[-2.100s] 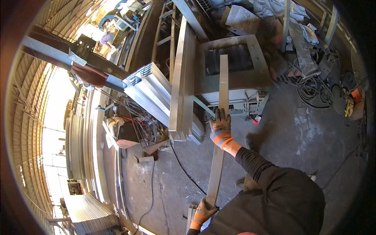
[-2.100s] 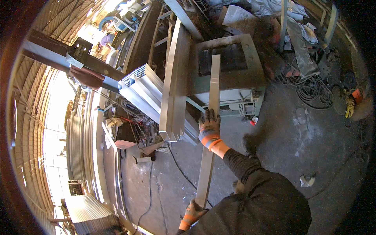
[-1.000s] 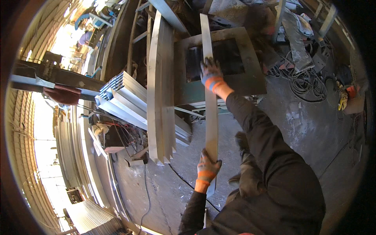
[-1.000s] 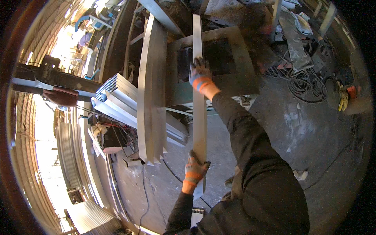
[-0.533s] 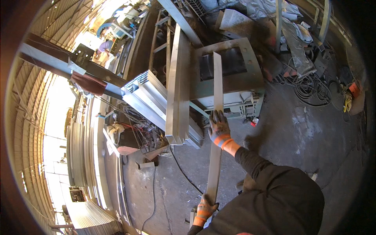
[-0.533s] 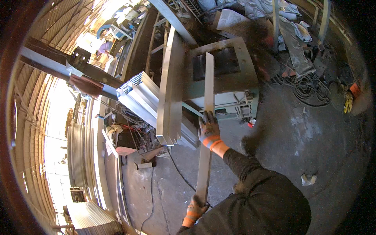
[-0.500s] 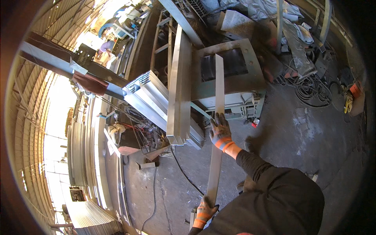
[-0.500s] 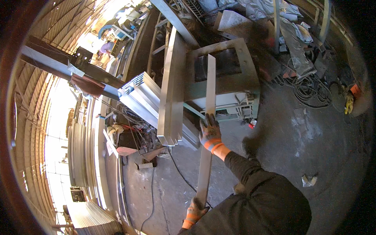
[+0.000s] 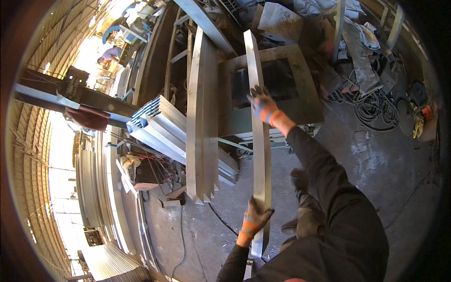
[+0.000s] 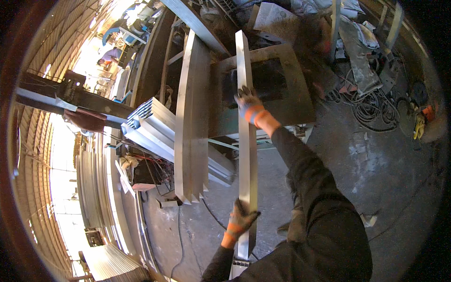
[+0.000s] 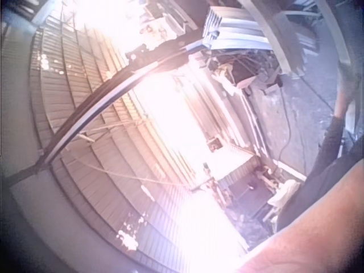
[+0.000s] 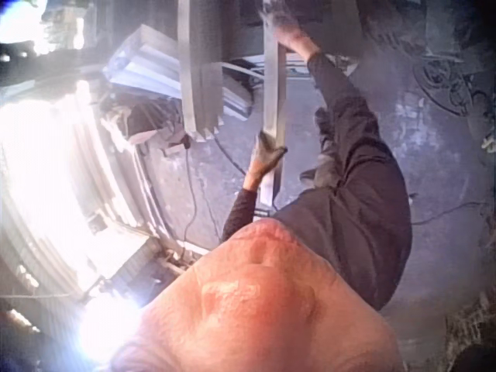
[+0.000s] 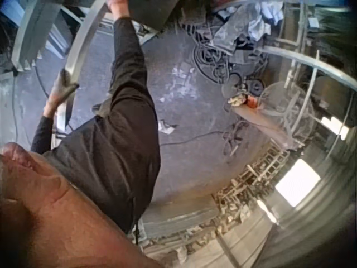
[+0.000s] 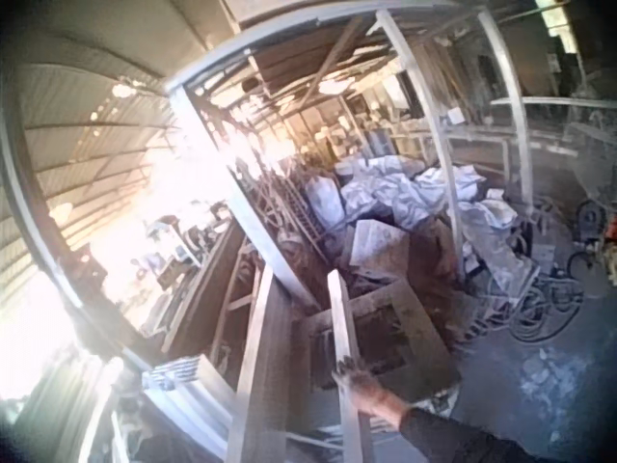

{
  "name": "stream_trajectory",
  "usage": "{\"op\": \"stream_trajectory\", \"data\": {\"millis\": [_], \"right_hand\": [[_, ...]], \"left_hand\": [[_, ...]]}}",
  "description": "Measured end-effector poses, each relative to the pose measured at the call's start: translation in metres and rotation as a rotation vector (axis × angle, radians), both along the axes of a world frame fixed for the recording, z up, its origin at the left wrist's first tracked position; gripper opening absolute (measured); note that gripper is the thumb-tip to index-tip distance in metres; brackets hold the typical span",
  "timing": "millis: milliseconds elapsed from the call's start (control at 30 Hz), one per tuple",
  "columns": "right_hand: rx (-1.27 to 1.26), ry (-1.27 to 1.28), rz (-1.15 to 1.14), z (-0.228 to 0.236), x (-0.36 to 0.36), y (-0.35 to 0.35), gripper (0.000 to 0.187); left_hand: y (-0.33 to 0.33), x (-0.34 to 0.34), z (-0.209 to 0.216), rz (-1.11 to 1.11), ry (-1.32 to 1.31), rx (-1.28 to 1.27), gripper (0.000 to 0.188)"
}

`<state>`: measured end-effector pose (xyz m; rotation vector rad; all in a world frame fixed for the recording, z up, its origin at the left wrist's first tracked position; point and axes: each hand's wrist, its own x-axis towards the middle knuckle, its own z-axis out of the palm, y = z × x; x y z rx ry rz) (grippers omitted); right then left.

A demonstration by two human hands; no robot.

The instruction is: The person repeatedly feeds long metal bars through a bench-mounted polishing machine, flipping and repositioning them to treat multiple sides. The person stacks finished bars nearby and briefly handles a short metal piece before returning to the same repetitive polishing cycle.

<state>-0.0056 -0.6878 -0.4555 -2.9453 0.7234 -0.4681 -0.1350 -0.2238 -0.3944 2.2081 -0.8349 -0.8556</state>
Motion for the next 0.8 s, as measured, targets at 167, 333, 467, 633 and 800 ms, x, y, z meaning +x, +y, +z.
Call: {"op": "stream_trajectory", "data": {"millis": [167, 333, 467, 633, 800], "right_hand": [[0.187, 0.154, -0.273, -0.007, 0.111, -0.121, 0.059], [0.308, 0.035, -0.404, -0.033, 0.136, -0.161, 0.064], [0.022, -0.044, -0.359, -0.034, 0.097, -0.119, 0.060], [0.099, -0.107, -0.340, -0.016, 0.026, -0.011, 0.061], [0.284, -0.329, -0.301, -0.007, -0.040, 0.114, 0.068]], "left_hand": [[-0.152, 0.062, -0.014, 0.014, -0.301, 0.096, 0.099], [-0.212, 0.080, -0.015, 0.027, -0.187, 0.147, 0.097], [-0.174, 0.054, -0.012, 0.012, -0.220, 0.121, 0.091], [-0.068, 0.005, 0.004, -0.045, -0.162, 0.177, 0.096], [0.061, -0.051, 0.036, -0.085, -0.139, 0.209, 0.096]]}}
